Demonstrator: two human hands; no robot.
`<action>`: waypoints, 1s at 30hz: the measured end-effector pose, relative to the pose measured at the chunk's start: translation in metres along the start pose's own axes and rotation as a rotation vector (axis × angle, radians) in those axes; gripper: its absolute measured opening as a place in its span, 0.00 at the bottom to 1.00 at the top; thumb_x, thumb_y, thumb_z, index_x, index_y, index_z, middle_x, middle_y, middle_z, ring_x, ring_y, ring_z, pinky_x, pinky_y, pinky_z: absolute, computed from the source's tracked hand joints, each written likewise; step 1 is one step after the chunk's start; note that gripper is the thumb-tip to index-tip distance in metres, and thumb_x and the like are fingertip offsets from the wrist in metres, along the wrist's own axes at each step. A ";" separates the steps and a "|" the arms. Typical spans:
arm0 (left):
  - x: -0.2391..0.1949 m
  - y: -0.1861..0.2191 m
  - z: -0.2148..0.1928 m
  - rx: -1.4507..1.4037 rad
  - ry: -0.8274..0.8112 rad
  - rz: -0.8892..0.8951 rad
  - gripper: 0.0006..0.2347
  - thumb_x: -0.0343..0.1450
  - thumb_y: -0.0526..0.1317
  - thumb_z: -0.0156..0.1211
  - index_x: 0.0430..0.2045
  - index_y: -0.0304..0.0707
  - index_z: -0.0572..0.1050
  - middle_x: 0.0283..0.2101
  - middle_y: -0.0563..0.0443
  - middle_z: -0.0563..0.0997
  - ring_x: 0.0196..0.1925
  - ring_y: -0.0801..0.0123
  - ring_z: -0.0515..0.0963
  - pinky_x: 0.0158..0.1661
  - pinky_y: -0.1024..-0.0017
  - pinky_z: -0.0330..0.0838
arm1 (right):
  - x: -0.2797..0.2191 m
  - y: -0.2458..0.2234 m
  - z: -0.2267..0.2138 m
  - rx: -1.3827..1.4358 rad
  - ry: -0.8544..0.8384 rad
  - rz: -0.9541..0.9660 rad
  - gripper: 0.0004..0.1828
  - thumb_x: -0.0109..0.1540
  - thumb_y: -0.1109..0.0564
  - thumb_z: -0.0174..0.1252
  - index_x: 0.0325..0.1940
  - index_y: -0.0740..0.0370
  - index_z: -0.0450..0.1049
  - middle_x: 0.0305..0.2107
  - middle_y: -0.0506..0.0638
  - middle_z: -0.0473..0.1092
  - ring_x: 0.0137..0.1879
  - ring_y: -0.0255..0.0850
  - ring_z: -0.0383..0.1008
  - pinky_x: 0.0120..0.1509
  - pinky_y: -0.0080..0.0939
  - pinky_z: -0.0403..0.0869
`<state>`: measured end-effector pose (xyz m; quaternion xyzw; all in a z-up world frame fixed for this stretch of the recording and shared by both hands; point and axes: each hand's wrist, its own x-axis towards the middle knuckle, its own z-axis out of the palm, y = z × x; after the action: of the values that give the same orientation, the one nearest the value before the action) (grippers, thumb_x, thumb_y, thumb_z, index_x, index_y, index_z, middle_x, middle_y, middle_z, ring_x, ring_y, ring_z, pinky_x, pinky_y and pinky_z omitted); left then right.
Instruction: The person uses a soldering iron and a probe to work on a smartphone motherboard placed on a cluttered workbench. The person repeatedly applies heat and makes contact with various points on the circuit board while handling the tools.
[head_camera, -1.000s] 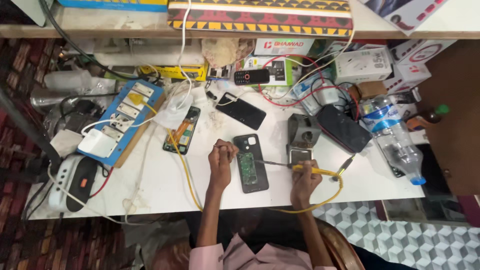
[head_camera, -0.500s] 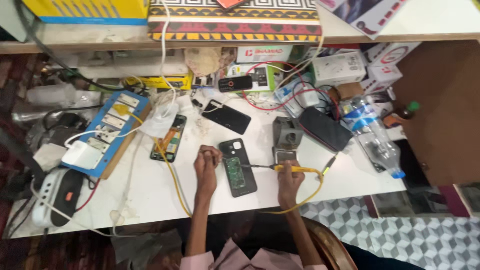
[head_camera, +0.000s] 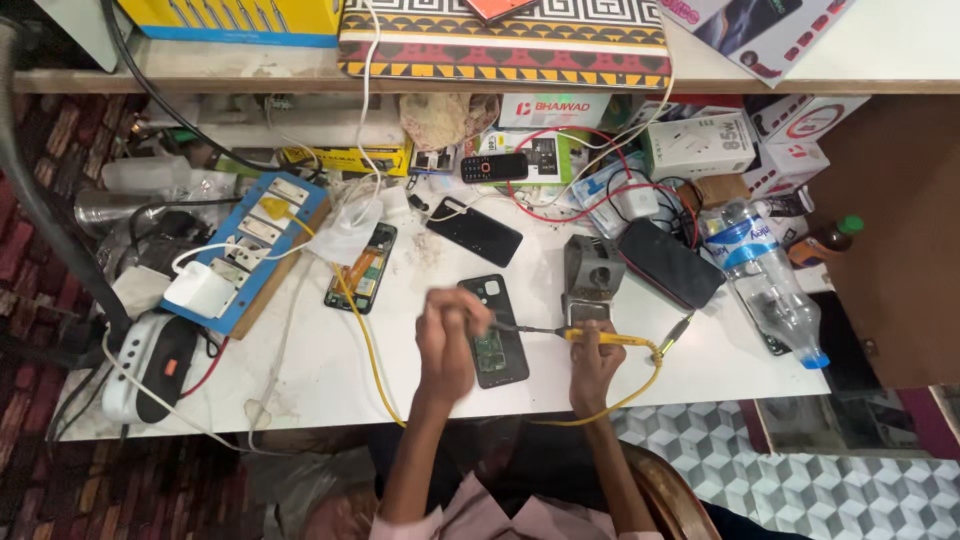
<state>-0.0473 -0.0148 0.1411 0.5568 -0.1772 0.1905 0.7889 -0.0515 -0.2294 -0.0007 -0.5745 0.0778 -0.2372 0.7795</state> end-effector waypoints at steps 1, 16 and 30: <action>0.001 -0.023 -0.006 -0.035 0.078 -0.061 0.11 0.83 0.45 0.40 0.41 0.37 0.66 0.29 0.53 0.70 0.29 0.75 0.66 0.34 0.74 0.64 | -0.001 -0.001 -0.001 0.002 -0.002 0.006 0.11 0.71 0.57 0.51 0.35 0.63 0.70 0.16 0.38 0.58 0.19 0.24 0.50 0.21 0.28 0.49; -0.006 -0.155 -0.030 -0.269 0.407 -0.234 0.11 0.83 0.45 0.41 0.38 0.37 0.66 0.28 0.56 0.64 0.29 0.75 0.63 0.33 0.76 0.59 | 0.000 -0.004 -0.003 -0.027 0.014 0.014 0.11 0.72 0.57 0.52 0.36 0.63 0.70 0.18 0.37 0.56 0.21 0.23 0.49 0.23 0.29 0.48; -0.013 -0.141 -0.057 -0.136 0.142 -0.160 0.10 0.83 0.43 0.39 0.37 0.38 0.64 0.30 0.54 0.67 0.30 0.77 0.65 0.33 0.77 0.60 | -0.004 -0.003 0.003 -0.046 0.046 0.029 0.12 0.72 0.55 0.51 0.36 0.63 0.70 0.18 0.39 0.60 0.21 0.24 0.52 0.23 0.29 0.51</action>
<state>0.0158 -0.0059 0.0023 0.4996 -0.0885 0.1534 0.8479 -0.0548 -0.2256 0.0024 -0.5856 0.1096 -0.2373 0.7673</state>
